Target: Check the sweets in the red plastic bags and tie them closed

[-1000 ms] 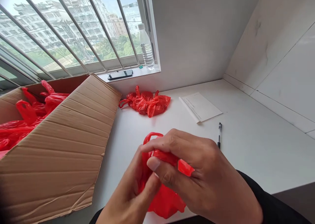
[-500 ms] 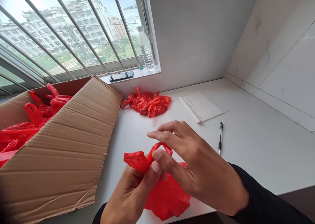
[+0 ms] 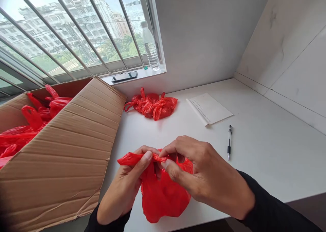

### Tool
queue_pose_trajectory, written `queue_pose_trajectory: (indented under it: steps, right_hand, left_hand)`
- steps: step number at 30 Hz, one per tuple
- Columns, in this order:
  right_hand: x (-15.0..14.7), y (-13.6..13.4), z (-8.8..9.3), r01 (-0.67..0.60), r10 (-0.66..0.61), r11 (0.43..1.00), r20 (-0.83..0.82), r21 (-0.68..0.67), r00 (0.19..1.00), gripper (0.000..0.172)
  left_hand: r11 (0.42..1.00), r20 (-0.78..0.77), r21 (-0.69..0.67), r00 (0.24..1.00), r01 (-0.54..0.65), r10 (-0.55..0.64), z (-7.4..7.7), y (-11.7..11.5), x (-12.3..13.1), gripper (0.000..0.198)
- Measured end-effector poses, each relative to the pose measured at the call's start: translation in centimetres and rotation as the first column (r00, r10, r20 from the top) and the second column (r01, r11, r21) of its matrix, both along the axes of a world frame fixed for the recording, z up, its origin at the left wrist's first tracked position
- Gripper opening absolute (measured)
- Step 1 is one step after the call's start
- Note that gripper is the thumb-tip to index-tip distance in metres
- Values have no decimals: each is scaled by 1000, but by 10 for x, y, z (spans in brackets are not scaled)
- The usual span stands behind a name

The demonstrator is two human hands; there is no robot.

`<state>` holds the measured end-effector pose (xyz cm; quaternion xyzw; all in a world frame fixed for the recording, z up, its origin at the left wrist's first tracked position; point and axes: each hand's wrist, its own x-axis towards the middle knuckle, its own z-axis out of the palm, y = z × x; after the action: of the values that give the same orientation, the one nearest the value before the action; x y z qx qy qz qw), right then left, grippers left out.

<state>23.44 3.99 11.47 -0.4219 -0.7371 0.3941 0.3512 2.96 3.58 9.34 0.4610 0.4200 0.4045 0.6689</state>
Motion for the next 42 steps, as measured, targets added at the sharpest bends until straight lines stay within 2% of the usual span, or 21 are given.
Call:
queue_pose_trajectory:
  steps: [3, 6, 9, 13, 18, 21, 23, 26, 29, 33, 36, 39, 42]
  right_hand:
    - [0, 4, -2, -26, 26, 1000, 6, -16, 1000, 15]
    - [-2, 12, -11, -75, 75, 997, 0, 15, 997, 29]
    - [-6, 20, -23, -186, 185, 981, -24, -49, 982, 40]
    - [-9, 24, -34, -242, 236, 957, -56, -163, 970, 38]
    - [-9, 24, -33, -269, 259, 945, -75, -186, 963, 30]
    - [-9, 24, -33, -283, 271, 937, -85, -207, 959, 28]
    - [-10, 25, -34, -290, 274, 931, -99, -223, 957, 30]
    - [-11, 25, -38, -303, 280, 921, -125, -245, 952, 37]
    - [-12, 24, -41, -281, 249, 917, -143, -282, 958, 42]
    - [-12, 24, -41, -282, 239, 909, -171, -307, 956, 36]
    - [-12, 25, -43, -332, 287, 891, -181, -310, 941, 35]
    - [-11, 26, -47, -400, 347, 849, -208, -344, 915, 29]
    - [-11, 26, -49, -435, 356, 807, -259, -398, 898, 24]
  left_hand:
    - [999, -54, -23, 998, 24, -25, 3, -1, -3, 24]
    - [997, -65, -10, 995, 82, -82, 9, -5, -2, 22]
    - [992, -107, 10, 986, 128, -126, 14, -11, -2, 22]
    - [987, -191, 25, 970, 160, -152, 15, -17, -6, 25]
    - [987, -267, 75, 957, 142, -117, 15, -17, -11, 38]
    - [984, -326, 91, 938, 155, -118, 16, -16, -11, 31]
    - [972, -386, 150, 916, 182, -112, 14, -15, -12, 23]
    - [940, -471, 274, 880, 204, -54, 8, -16, -12, 14]
    - [891, -513, 416, 856, 181, 66, -2, -16, -11, 30]
    - [742, -495, 652, 829, 157, 260, -16, -14, -9, 56]
    - [647, -470, 747, 810, 152, 352, -23, -13, -8, 61]
    - [624, -470, 768, 787, 142, 400, -26, -15, -8, 55]
    - [616, -474, 772, 787, 155, 396, -28, -15, -7, 48]
